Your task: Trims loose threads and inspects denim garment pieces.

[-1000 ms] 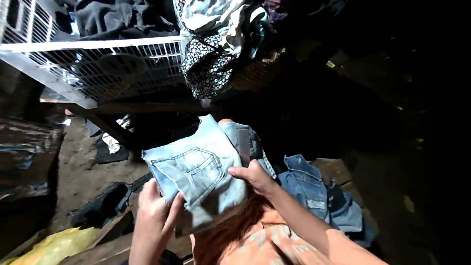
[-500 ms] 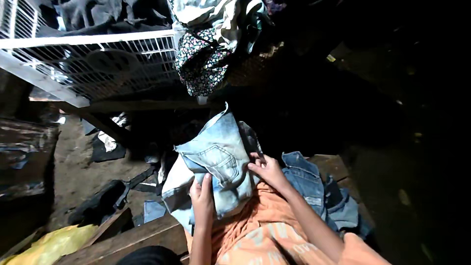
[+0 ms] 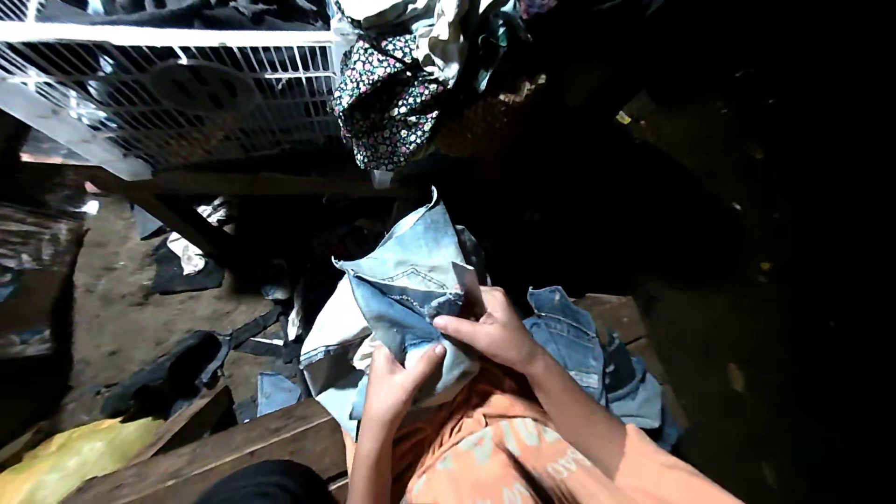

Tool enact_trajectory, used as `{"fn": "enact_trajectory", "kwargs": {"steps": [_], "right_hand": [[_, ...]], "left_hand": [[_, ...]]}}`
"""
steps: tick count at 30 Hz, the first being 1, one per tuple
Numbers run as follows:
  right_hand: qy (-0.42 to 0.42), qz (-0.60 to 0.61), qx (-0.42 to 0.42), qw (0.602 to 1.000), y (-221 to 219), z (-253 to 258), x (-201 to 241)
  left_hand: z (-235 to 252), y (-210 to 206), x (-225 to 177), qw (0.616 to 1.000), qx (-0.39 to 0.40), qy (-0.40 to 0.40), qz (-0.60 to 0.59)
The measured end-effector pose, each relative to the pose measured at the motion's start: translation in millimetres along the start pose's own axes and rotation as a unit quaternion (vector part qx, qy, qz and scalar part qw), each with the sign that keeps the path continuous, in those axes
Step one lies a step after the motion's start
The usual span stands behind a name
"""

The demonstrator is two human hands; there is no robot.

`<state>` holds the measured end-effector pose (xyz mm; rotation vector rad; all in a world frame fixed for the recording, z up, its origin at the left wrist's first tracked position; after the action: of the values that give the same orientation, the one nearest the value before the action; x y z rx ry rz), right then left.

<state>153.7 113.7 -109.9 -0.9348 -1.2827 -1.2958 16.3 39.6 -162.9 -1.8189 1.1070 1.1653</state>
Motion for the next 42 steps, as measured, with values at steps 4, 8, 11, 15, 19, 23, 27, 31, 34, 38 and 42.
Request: {"fn": "enact_trajectory", "kwargs": {"steps": [4, 8, 11, 15, 19, 23, 27, 31, 34, 38, 42], "right_hand": [[0.099, -0.044, 0.069, 0.992, -14, -2, 16], [0.071, -0.058, 0.082, 0.992, -11, -7, 12], [0.047, -0.119, 0.054, 0.99, 11, -17, -4], [0.035, -0.197, 0.063, 0.978, 37, -47, -13], [0.084, -0.241, 0.069, 0.964, 41, -66, -5], [0.108, -0.248, 0.057, 0.961, 35, -70, -4], [0.1, -0.249, 0.057, 0.961, 29, -71, -6], [0.11, -0.286, 0.02, 0.952, 31, -72, -6], [0.075, -0.249, 0.008, 0.965, 30, -73, -14], [-0.139, 0.07, 0.061, 0.986, 21, -70, -27], [-0.225, 0.168, 0.092, 0.955, 18, -69, -33]], "left_hand": [[-1, -1, -12, 0.998, 0.024, 0.009, -0.051], [-1, -5, -10, 0.999, -0.001, 0.039, -0.032], [-1, -1, -5, 0.997, -0.047, 0.052, -0.044], [-4, -2, -5, 0.993, -0.067, 0.068, -0.071], [-8, -4, -2, 0.995, -0.024, 0.071, -0.073], [-17, -6, -5, 0.996, 0.02, 0.047, -0.066], [-23, -8, -8, 0.995, 0.037, 0.029, -0.084], [-28, -10, 0, 0.997, 0.032, 0.002, -0.064], [-29, -15, 4, 0.999, 0.016, -0.038, -0.003], [-25, -17, 8, 0.997, 0.049, -0.046, 0.034], [-20, -17, 8, 0.999, 0.042, 0.005, 0.014]]}}
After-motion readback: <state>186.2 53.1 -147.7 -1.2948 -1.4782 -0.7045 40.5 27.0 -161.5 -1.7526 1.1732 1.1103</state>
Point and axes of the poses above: each hand's wrist, its own z-axis towards the middle knuckle, its own y-axis out of the back of the hand, x = y × z, the point moved 8 cm from there along z, towards the middle knuckle, and after that the axes turned 12 degrees about -x, right-handed, at the moved point
